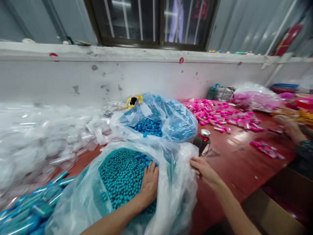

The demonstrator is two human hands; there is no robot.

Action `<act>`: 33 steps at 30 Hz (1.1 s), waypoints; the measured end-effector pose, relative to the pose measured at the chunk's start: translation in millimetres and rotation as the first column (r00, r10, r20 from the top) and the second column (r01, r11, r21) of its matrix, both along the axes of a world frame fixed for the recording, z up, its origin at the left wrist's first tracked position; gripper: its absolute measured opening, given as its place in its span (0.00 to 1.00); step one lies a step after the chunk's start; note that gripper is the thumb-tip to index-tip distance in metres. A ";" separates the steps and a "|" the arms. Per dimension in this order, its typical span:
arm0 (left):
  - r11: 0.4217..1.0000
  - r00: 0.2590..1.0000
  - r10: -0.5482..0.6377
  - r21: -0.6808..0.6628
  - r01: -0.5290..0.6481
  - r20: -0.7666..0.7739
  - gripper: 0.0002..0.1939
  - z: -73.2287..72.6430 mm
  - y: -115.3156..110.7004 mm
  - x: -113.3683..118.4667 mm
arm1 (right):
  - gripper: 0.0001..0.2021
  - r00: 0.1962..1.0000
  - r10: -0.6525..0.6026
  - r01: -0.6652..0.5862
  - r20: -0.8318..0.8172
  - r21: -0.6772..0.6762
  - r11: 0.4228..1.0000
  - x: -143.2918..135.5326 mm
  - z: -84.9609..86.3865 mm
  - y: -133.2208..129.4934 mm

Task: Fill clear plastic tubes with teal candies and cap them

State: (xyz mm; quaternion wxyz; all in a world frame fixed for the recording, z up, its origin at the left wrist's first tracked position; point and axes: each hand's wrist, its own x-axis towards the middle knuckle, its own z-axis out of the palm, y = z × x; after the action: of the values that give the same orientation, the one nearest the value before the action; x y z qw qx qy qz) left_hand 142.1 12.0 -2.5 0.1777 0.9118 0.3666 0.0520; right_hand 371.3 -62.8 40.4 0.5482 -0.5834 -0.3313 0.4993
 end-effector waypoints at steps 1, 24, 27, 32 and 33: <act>1.000 1.000 -0.010 -0.016 0.011 0.009 0.30 1.2 2.3 4.0 | 0.15 0.998 -0.012 0.014 0.064 -0.030 0.999 6.8 -6.4 -4.3; 0.952 0.951 -0.224 -0.255 0.167 -0.212 0.10 64.4 -10.9 -137.1 | 0.10 -0.333 0.536 -0.816 0.776 -0.522 0.248 -180.5 -22.6 19.1; 0.970 0.964 -0.144 -0.226 0.092 -0.223 0.14 49.9 -17.6 -146.1 | 0.09 -0.302 0.492 -0.826 0.816 -0.482 0.293 -194.6 -37.7 37.8; 0.992 0.963 0.098 -0.048 -0.114 -0.251 0.22 19.2 -1.8 -138.8 | 0.15 -0.204 0.402 -0.776 0.893 -0.398 0.490 -207.2 -34.5 68.3; 0.989 0.959 0.128 -0.036 -0.141 -0.254 0.23 17.9 1.6 -138.5 | 0.15 -0.164 0.438 -0.771 0.884 -0.392 0.502 -208.0 -28.5 74.2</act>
State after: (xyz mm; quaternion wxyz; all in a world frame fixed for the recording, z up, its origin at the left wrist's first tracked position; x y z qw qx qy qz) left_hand 3.6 13.6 15.4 0.1503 0.8789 0.4486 -0.0614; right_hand 163.3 11.5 11.9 -0.0079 -0.4293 -0.8841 0.1847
